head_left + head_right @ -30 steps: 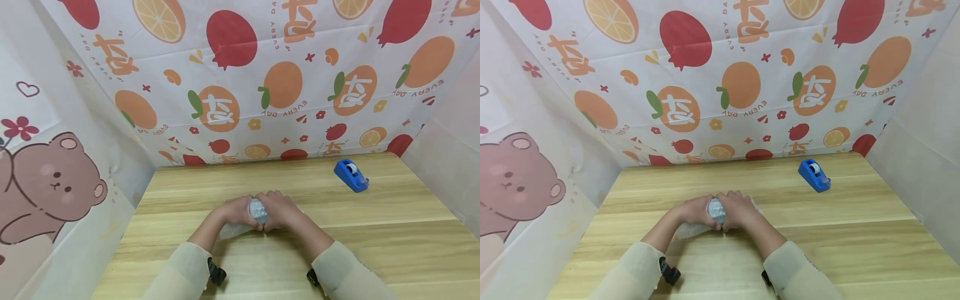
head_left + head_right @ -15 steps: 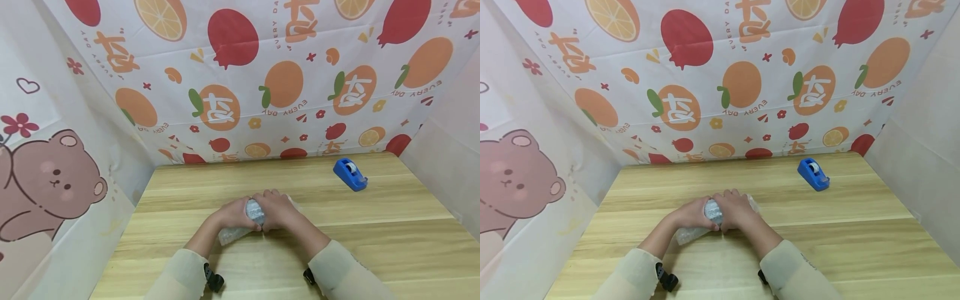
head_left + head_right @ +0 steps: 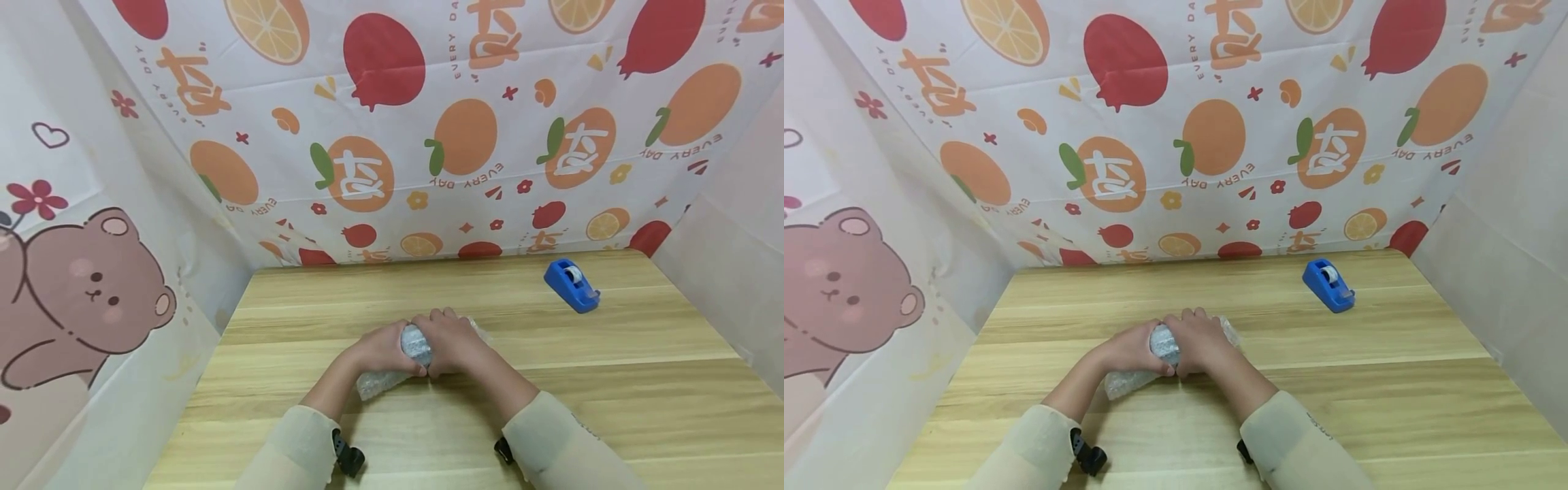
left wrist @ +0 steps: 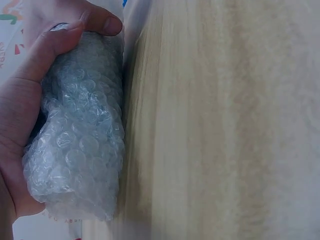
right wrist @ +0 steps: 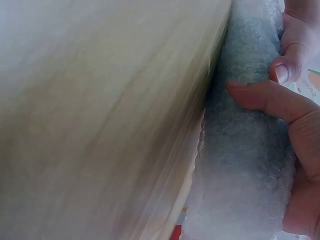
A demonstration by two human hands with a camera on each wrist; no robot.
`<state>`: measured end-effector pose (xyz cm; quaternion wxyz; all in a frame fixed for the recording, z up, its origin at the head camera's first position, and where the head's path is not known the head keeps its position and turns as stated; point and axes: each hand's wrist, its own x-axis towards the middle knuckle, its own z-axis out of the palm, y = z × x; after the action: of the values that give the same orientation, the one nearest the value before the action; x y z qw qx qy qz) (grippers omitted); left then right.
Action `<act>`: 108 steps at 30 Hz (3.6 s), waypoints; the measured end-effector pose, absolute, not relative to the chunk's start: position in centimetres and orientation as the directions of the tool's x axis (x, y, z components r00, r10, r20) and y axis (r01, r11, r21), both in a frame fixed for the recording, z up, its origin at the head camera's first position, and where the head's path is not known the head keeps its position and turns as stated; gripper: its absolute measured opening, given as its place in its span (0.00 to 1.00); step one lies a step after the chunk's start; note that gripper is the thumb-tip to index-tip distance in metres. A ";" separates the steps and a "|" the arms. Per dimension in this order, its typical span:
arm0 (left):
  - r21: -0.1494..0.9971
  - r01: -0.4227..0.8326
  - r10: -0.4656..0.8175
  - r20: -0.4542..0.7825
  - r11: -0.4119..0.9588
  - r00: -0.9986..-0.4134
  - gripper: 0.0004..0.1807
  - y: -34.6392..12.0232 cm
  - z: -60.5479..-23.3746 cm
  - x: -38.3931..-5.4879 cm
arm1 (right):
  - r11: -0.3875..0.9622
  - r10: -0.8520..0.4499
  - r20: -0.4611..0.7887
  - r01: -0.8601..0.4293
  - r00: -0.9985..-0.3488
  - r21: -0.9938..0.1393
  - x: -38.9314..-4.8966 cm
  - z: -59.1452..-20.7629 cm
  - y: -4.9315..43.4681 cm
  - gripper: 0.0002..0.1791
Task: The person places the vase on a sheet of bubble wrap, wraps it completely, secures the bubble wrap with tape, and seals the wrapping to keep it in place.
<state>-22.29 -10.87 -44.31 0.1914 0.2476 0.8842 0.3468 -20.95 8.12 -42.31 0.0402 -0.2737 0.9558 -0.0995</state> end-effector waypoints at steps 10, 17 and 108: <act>0.616 0.373 0.603 -0.213 0.694 -0.769 0.36 -9.3 -43.3 -22.9 | 0.794 -0.502 -0.013 -0.455 -0.865 -0.403 -21.2 -44.0 9.6 0.52; 0.564 0.387 0.592 -0.238 0.730 -0.770 0.35 -8.7 -42.7 -23.0 | 0.771 -0.505 -0.002 -0.450 -0.863 -0.450 -21.4 -44.4 10.2 0.51; 0.396 0.449 0.560 -0.233 0.801 -0.795 0.41 -9.0 -42.0 -22.5 | 0.759 -0.550 -0.141 -0.421 -0.823 -0.497 -21.7 -43.2 10.2 0.60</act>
<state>-22.46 -9.04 -41.98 0.1716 0.2703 0.9333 0.1624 -21.72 10.23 -43.21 0.1407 -0.2619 0.9271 -0.2283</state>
